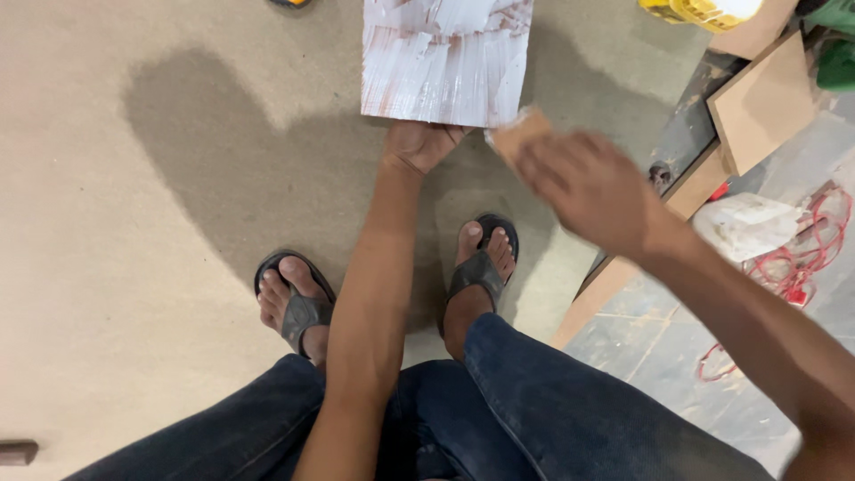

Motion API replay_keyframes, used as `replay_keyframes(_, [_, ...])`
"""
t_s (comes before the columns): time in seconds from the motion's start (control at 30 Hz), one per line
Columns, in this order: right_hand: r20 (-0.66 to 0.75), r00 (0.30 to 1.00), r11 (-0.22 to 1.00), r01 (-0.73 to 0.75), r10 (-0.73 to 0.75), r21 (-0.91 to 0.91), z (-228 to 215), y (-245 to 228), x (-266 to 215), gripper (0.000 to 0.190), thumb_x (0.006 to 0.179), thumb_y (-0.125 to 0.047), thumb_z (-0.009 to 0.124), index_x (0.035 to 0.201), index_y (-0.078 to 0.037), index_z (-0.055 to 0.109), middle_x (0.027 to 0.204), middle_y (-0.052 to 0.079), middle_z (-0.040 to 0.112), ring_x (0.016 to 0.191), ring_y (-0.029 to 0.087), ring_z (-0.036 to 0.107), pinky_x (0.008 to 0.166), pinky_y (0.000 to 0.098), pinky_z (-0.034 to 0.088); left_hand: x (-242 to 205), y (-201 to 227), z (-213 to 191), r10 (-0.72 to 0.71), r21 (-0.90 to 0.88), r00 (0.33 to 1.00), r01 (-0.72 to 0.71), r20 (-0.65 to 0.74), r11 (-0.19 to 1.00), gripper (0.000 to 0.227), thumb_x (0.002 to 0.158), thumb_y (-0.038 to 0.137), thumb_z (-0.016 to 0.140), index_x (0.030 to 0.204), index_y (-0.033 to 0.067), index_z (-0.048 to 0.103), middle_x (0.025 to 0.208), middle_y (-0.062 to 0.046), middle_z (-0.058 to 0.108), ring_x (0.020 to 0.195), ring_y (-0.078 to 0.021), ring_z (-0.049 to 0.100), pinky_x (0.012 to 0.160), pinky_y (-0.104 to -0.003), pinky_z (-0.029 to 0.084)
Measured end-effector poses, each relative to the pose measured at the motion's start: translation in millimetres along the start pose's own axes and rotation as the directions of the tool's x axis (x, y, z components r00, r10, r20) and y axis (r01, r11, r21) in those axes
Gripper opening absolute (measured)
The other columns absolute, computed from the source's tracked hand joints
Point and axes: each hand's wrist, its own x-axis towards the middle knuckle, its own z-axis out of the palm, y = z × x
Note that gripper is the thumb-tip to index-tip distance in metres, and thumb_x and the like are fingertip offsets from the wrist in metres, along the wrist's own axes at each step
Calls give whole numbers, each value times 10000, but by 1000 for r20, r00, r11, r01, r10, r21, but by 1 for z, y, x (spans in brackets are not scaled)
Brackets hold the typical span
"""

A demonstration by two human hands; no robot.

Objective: The person sits on the floor and applies white paint to rectangular wooden boards using a small brush. They hold the board with one hand and paint with the other, covering the surface with strokes. The person flips the board to paint the other side and continues until the surface is coated.

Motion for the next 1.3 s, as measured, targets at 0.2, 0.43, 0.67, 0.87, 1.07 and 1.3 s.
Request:
replay_keyframes(0.2, [-29, 993, 994, -111, 111, 11, -3, -8, -8, 488, 807, 28, 673, 1293, -10, 677, 1279, 125, 679, 1163, 276, 646, 1014, 402, 526, 0, -1, 0, -23, 107, 1000, 24, -9, 994, 429, 1100, 327, 562, 1370, -6, 582, 1389, -119, 629, 1282, -269, 611, 1141, -459, 523])
replay_keyframes(0.43, [-131, 988, 997, -74, 77, 29, 7, 27, 32, 441, 862, 2, 691, 1302, -10, 662, 1297, 125, 679, 1197, 313, 650, 1049, 440, 518, -2, 2, 8, -39, 101, 998, 34, 49, 994, 461, 1080, 349, 543, 1376, -2, 566, 1400, -132, 616, 1304, -298, 600, 1152, -506, 512])
replay_keyframes(0.67, [159, 980, 975, -146, 120, 165, -5, -1, -29, 530, 714, 29, 672, 1237, -54, 696, 1277, 109, 694, 1188, 295, 659, 1032, 431, 519, 3, 0, -3, -33, 43, 997, 31, 66, 999, 428, 1109, 307, 526, 1408, 0, 532, 1447, -131, 586, 1346, -310, 577, 1175, -536, 495])
replay_keyframes(0.87, [-73, 993, 996, -85, 88, 37, -1, 48, 5, 469, 863, -6, 732, 1328, -29, 676, 1353, 107, 682, 1243, 293, 649, 1085, 420, 515, 0, 3, 5, -43, 50, 996, 39, 77, 998, 475, 1089, 340, 541, 1427, 6, 528, 1461, -124, 582, 1354, -303, 570, 1169, -515, 486])
replay_keyframes(1.07, [21, 999, 997, -44, 45, -60, 3, 52, 7, 454, 845, -27, 727, 1298, -58, 709, 1342, 82, 703, 1223, 259, 671, 1080, 405, 520, -1, 2, 5, -56, 79, 993, 48, 105, 996, 522, 1084, 356, 544, 1443, -21, 503, 1469, -153, 574, 1362, -329, 559, 1174, -534, 484])
replay_keyframes(1.3, [40, 993, 984, -116, 112, 137, -26, 20, -23, 406, 878, 1, 703, 1280, -54, 688, 1319, 92, 692, 1254, 279, 659, 1091, 416, 545, -7, 2, 23, -40, 140, 997, 30, 70, 990, 557, 1082, 373, 537, 1448, -43, 480, 1465, -180, 565, 1348, -341, 577, 1163, -550, 510])
